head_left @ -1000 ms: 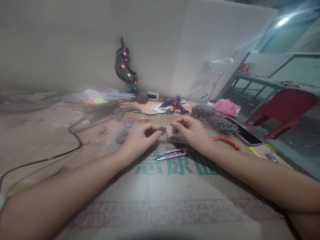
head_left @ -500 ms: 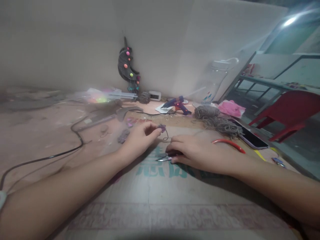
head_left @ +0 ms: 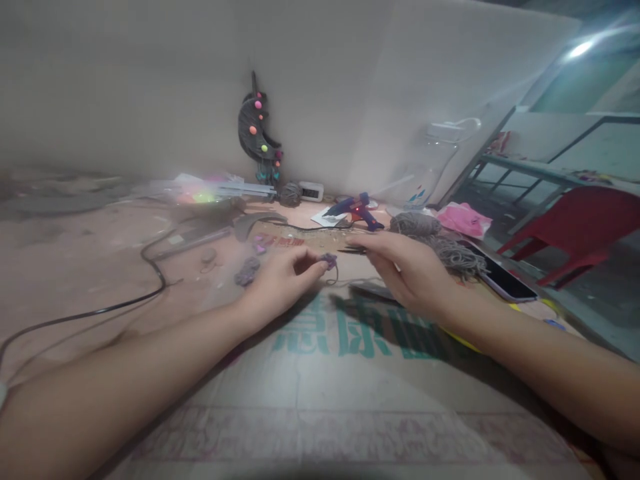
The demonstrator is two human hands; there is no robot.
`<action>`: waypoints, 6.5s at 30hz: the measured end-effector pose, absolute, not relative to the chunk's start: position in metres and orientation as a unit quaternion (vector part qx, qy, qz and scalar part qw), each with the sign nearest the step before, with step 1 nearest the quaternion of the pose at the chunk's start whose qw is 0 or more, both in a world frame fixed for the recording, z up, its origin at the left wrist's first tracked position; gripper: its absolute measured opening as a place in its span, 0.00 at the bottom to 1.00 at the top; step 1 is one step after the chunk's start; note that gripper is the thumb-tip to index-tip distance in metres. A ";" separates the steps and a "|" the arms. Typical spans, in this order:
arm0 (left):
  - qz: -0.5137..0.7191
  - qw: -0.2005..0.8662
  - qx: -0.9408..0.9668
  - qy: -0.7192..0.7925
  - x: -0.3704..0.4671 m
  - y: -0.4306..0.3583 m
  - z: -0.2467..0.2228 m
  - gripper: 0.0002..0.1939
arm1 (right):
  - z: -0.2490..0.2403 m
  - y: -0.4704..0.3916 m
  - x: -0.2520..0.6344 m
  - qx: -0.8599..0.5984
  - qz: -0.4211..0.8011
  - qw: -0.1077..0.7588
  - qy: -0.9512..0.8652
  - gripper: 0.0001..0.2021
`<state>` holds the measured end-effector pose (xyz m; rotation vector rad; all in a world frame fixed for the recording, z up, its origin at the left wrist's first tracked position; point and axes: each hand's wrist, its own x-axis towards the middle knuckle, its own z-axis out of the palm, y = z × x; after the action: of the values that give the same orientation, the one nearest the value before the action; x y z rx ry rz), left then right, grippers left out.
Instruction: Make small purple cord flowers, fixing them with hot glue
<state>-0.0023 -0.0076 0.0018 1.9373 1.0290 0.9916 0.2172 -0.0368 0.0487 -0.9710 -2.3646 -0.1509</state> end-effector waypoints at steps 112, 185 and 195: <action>0.343 0.331 0.782 0.401 -0.001 -0.012 0.006 0.11 | 0.015 -0.019 0.212 -0.399 0.135 0.331 -0.844 0.06; 0.329 0.408 0.759 0.386 0.000 -0.010 0.002 0.13 | 0.016 -0.016 0.212 -0.433 0.254 0.309 -0.808 0.07; 0.370 0.547 0.631 0.406 -0.001 -0.003 0.004 0.17 | 0.014 -0.018 0.216 -0.395 0.053 0.363 -0.842 0.06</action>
<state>-0.0011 -0.0032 0.0043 1.4964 0.9633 0.8772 0.2161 -0.0181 0.0140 -1.0172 -2.1686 0.1355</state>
